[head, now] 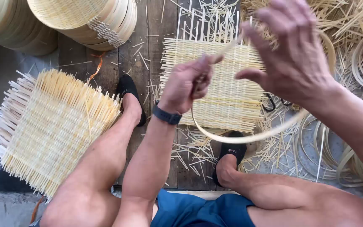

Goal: Weaving bamboo strips into a circular frame and trimming the edges to create a round tray or lid.

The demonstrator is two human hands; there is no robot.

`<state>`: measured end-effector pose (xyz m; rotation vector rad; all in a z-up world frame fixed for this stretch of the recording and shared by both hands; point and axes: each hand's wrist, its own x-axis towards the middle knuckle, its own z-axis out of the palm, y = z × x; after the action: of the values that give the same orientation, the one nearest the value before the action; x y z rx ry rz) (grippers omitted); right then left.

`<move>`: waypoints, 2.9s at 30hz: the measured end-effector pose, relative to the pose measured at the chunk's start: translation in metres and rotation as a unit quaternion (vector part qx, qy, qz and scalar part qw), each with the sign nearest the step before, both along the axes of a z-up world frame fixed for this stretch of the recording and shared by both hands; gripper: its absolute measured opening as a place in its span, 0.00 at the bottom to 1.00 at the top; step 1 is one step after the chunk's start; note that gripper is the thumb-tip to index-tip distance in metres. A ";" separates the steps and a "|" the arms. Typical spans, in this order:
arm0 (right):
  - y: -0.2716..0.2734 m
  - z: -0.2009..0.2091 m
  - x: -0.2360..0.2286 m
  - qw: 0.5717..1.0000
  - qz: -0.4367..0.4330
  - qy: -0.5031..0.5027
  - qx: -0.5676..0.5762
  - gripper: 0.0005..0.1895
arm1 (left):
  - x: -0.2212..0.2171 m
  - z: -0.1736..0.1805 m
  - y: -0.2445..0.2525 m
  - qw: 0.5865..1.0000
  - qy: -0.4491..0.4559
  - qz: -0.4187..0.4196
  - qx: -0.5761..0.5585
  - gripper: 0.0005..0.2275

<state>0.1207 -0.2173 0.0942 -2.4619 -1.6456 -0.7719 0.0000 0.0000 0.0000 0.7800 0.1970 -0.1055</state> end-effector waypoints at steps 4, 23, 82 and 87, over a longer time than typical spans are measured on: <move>0.033 -0.011 0.003 0.993 0.094 -0.030 -0.066 0.29 | 0.008 0.003 -0.007 0.998 0.050 -0.028 0.026 0.19; 0.025 -0.045 0.011 0.975 -0.086 0.174 -0.108 0.23 | 0.013 -0.033 0.011 0.992 0.080 -0.080 0.064 0.30; -0.067 -0.321 -0.012 0.741 -0.424 0.462 0.240 0.10 | -0.003 -0.261 0.073 0.699 0.277 0.141 0.644 0.09; -0.066 -0.322 -0.009 0.735 -0.422 0.474 0.239 0.10 | -0.007 -0.262 0.077 0.733 0.274 0.156 0.603 0.10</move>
<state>0.1120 -0.2829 -0.2282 -2.3777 0.0603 0.1280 -0.0068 0.0767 -0.2620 2.0067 1.0305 0.1488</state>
